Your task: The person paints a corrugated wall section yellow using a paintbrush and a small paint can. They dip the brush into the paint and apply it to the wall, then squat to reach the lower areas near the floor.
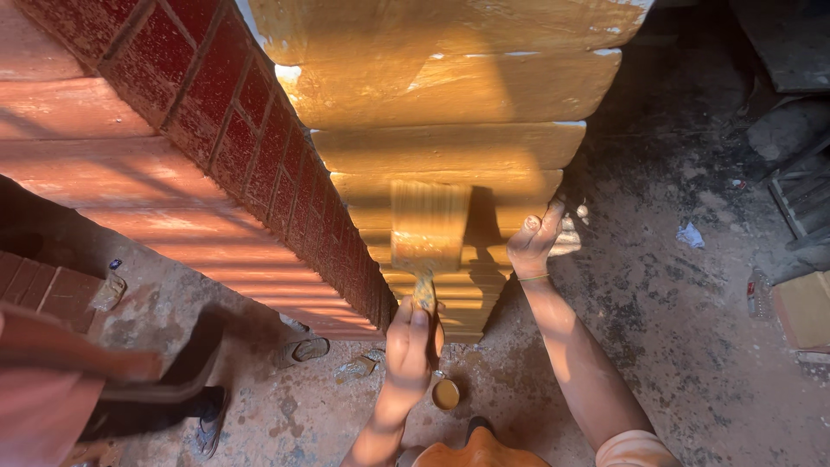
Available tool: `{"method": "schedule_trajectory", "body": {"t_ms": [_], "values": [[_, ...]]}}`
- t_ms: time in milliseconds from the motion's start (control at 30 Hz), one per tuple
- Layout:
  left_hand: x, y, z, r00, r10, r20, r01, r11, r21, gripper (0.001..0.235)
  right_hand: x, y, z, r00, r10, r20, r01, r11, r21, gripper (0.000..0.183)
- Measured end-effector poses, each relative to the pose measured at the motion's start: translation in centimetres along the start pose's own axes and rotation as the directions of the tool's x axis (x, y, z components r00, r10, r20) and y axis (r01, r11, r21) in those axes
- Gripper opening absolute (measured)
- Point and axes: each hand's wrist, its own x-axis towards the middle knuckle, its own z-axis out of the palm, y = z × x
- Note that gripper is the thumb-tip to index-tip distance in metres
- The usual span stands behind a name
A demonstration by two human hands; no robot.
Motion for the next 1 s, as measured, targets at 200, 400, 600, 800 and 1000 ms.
{"method": "schedule_trajectory", "body": {"t_ms": [200, 400, 600, 800, 1000], "values": [[1.5, -11.7, -4.2, 0.969, -0.177, -0.170, 0.191, 0.979, 0.068, 0.031, 0.3, -1.4, -0.3, 1.000, 0.009, 0.021, -0.010, 1.000, 0.006, 0.072], [-7.8, -23.9, -7.4, 0.796, -0.534, -0.284, 0.527, 0.843, -0.106, 0.034, 1.0, -3.2, -0.6, 1.000, 0.005, 0.000, -0.005, 0.999, -0.047, 0.073], [-6.5, -17.9, -8.2, 0.759, -0.606, -0.238, 0.604, 0.792, -0.091, 0.030, 1.2, -4.1, -0.8, 0.999, 0.034, 0.007, -0.032, 0.982, -0.184, 0.073], [-2.4, -1.9, -6.2, 0.918, -0.390, -0.072, 0.390, 0.921, -0.005, 0.032, 1.6, -5.2, -0.8, 0.999, -0.032, 0.019, 0.033, 0.998, -0.047, 0.072], [0.1, 2.0, -6.9, 0.999, 0.017, 0.048, -0.020, 0.998, 0.061, 0.034, 1.6, -6.0, -1.2, 0.996, 0.058, 0.063, -0.055, 0.997, -0.052, 0.073]]}}
